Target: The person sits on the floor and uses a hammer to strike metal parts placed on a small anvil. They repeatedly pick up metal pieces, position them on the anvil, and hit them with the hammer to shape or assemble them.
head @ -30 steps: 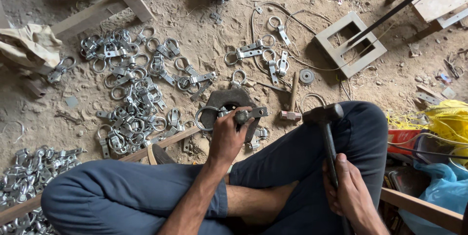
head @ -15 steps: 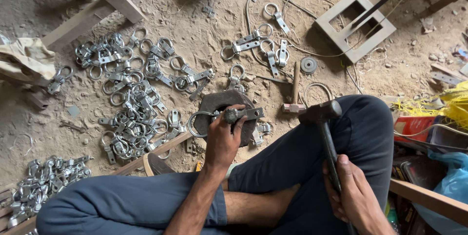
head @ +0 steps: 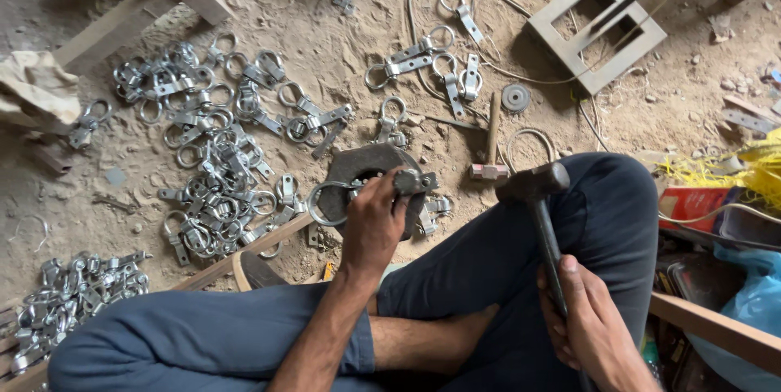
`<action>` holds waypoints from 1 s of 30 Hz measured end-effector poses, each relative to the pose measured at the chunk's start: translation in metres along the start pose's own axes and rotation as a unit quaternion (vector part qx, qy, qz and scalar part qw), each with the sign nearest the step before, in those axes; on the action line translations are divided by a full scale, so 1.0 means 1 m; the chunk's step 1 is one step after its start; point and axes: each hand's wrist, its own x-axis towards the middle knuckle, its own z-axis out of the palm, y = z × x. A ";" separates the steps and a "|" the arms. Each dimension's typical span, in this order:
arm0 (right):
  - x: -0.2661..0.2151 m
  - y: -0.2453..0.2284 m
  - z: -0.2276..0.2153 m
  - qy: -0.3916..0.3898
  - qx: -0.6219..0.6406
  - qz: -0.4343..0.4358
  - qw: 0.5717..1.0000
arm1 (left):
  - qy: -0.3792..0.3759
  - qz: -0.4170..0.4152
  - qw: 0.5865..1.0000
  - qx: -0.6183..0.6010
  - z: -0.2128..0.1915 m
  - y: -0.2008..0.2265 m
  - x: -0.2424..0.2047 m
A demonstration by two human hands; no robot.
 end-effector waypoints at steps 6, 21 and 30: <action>0.023 0.037 -0.003 0.010 -0.023 -0.129 0.991 | 0.037 0.048 0.998 -0.005 0.012 -0.009 0.002; 0.083 0.023 0.021 0.098 -0.255 -0.355 0.894 | 0.043 0.034 0.998 -0.014 0.015 -0.003 0.010; 0.120 0.116 -0.029 0.077 -0.002 -0.533 0.843 | 0.041 0.080 0.993 -0.079 0.010 -0.018 0.013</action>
